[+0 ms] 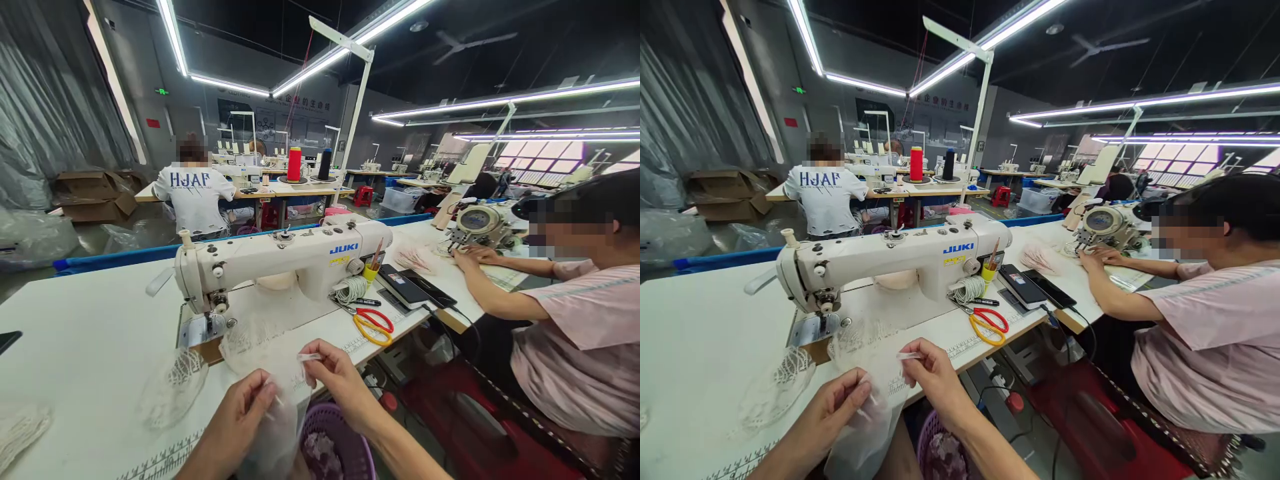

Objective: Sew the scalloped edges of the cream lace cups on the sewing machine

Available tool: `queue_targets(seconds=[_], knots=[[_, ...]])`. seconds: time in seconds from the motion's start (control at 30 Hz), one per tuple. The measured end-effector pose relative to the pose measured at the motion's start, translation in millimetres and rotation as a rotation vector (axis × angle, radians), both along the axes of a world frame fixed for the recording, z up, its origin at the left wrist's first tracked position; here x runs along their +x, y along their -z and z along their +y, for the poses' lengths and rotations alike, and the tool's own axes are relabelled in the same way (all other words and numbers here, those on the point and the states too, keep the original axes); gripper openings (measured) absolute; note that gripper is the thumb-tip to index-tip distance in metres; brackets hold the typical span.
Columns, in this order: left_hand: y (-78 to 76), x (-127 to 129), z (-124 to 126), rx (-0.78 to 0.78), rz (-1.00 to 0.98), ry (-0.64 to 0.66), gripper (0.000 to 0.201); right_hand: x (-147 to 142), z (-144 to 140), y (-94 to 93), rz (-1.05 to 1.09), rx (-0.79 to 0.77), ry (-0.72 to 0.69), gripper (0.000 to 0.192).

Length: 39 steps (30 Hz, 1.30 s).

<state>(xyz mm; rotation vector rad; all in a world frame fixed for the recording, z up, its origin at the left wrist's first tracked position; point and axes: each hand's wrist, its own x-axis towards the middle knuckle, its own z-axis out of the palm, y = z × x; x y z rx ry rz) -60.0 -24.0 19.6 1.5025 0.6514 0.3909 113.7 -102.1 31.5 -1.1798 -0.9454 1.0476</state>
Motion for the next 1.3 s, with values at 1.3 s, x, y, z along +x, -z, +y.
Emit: queue_targets(seconds=[1.3], knots=[[-0.6,-32.1,-18.3,0.115,0.181,0.165,0.021,-19.6,-26.3,12.4,-0.571,-0.107,-0.381,0.036]])
